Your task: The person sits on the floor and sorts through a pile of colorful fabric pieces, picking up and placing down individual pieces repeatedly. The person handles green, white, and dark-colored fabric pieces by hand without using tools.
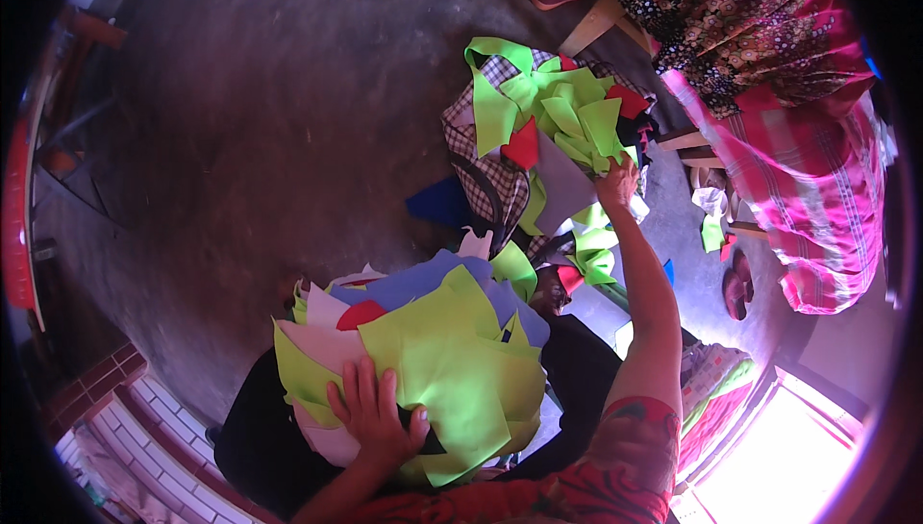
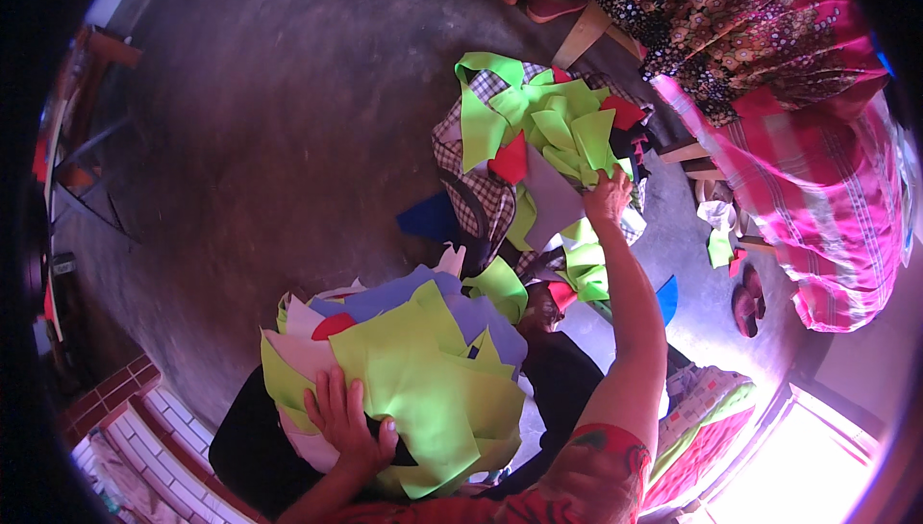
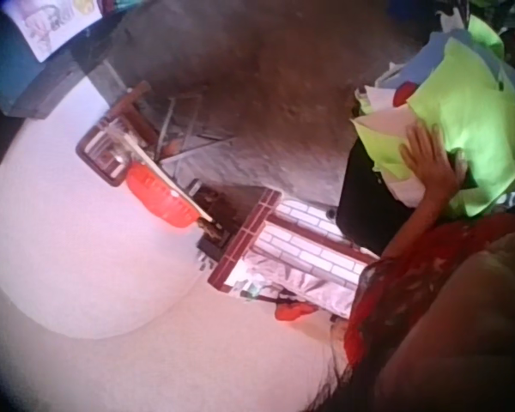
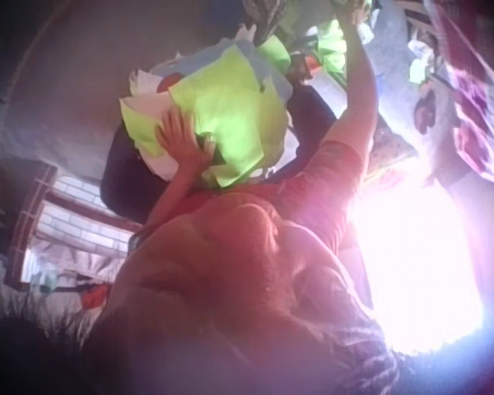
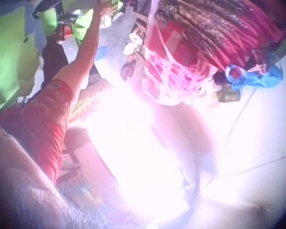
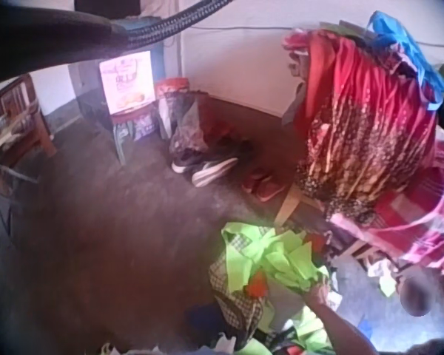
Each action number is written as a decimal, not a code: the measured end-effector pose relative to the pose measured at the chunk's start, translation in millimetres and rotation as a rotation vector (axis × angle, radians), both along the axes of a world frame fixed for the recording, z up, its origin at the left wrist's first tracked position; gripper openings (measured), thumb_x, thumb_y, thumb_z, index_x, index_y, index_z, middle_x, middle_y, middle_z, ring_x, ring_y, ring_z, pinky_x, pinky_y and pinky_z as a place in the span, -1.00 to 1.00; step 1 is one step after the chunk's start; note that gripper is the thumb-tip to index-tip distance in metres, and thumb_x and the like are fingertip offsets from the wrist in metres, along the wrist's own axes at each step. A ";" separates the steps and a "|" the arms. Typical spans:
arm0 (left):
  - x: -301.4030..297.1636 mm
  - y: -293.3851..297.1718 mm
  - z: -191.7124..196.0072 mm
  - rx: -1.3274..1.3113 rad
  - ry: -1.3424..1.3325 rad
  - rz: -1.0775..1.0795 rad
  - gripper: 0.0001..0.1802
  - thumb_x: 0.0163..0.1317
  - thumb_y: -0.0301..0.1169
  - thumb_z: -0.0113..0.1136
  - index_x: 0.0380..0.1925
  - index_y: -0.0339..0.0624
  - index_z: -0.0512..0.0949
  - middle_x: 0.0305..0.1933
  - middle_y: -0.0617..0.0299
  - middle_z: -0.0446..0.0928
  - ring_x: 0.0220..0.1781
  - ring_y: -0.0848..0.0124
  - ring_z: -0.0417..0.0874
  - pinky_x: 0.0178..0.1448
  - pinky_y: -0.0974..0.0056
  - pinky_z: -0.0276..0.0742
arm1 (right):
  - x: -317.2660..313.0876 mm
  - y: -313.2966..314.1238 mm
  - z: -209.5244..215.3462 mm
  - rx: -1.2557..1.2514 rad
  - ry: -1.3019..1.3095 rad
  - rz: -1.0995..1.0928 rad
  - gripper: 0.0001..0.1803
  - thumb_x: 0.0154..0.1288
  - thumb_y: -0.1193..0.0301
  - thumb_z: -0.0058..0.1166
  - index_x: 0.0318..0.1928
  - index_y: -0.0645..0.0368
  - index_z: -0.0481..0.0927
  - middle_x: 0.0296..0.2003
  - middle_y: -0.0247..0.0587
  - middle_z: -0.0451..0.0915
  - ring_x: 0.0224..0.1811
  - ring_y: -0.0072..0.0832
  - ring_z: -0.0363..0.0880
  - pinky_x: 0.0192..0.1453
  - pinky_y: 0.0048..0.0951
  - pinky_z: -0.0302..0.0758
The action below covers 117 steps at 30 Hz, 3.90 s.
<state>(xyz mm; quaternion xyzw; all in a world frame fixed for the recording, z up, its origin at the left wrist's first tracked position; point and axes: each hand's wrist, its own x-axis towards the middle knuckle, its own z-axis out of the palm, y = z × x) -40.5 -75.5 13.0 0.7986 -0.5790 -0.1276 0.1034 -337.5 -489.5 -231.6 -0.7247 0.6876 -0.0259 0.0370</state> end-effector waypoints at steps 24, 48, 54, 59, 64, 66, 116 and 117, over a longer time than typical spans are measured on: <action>-0.4 -2.8 7.9 -0.030 0.002 0.003 -0.36 0.18 -0.04 0.01 0.12 -0.32 0.38 0.30 -0.23 0.29 0.39 -0.18 0.21 0.42 -0.30 -0.17 | 81.2 37.7 39.3 0.518 -0.017 -0.167 -0.39 -0.08 0.23 0.34 0.03 0.05 0.46 -0.01 0.04 0.58 0.06 -0.03 0.58 0.09 -0.09 0.54; -3.7 5.8 -2.3 -0.269 -0.099 0.055 -0.36 0.22 -0.06 0.05 0.25 -0.15 0.33 0.37 0.01 0.27 0.48 0.09 0.13 0.49 -0.18 -0.16 | -34.3 150.0 545.9 -0.173 -0.705 0.104 -0.61 -0.05 0.45 0.26 -0.12 0.24 0.64 -0.38 -0.23 0.68 -0.36 -0.50 0.63 -0.25 -0.40 0.54; -3.0 9.9 -5.4 -0.311 -0.101 0.019 -0.30 0.25 -0.04 0.07 0.33 -0.09 0.21 0.40 0.05 0.24 0.48 0.10 0.12 0.48 -0.18 -0.11 | -113.0 244.6 633.9 -0.296 -0.831 0.047 -0.53 -0.01 0.47 0.28 0.00 0.23 0.59 -0.25 -0.14 0.67 -0.34 -0.45 0.65 -0.22 -0.38 0.59; 4.2 16.4 -17.2 -0.354 -0.033 -0.075 -0.30 0.26 -0.05 0.08 0.33 -0.09 0.19 0.44 0.07 0.18 0.51 0.13 0.06 0.48 -0.19 -0.16 | -191.8 323.8 560.5 -0.439 -0.614 -0.021 -0.44 -0.09 0.41 0.34 0.03 0.18 0.58 -0.22 -0.16 0.68 -0.23 -0.42 0.65 -0.13 -0.35 0.58; 1.6 27.4 -8.7 -0.320 -0.081 -0.138 -0.33 0.23 -0.09 0.11 0.29 -0.11 0.25 0.42 0.06 0.17 0.51 0.13 0.06 0.48 -0.16 -0.11 | -215.1 376.9 381.7 -0.085 -0.067 -0.411 -0.25 -0.11 0.23 0.34 0.17 0.07 0.40 -0.18 0.01 0.62 -0.11 -0.01 0.60 -0.02 -0.10 0.51; -2.0 32.8 -4.2 -0.298 -0.097 -0.151 -0.33 0.22 -0.10 0.12 0.29 -0.11 0.25 0.43 0.06 0.15 0.51 0.13 0.05 0.48 -0.16 -0.10 | -234.9 399.6 329.7 -0.409 -0.358 -0.268 -0.23 -0.08 0.18 0.30 0.19 0.11 0.36 -0.04 0.04 0.55 0.04 -0.01 0.52 0.09 -0.09 0.44; -3.7 56.1 45.8 -0.591 0.062 -0.205 -0.44 0.20 -0.28 0.17 0.22 -0.10 0.35 0.45 0.10 0.14 0.49 0.08 0.11 0.45 -0.20 -0.01 | -197.6 431.8 409.6 -0.399 0.087 -0.022 -0.36 -0.09 0.47 0.30 0.13 -0.12 0.56 0.28 -0.10 0.33 0.36 -0.21 0.23 0.34 -0.11 0.14; -6.6 60.1 51.7 -0.598 0.085 -0.201 -0.49 0.17 -0.33 0.20 0.15 -0.11 0.42 0.44 0.11 0.16 0.47 0.08 0.15 0.44 -0.17 0.03 | -193.1 427.6 413.2 -0.458 0.115 0.002 -0.51 -0.06 0.42 0.31 0.00 -0.10 0.64 0.14 -0.18 0.48 0.24 -0.27 0.37 0.28 -0.17 0.19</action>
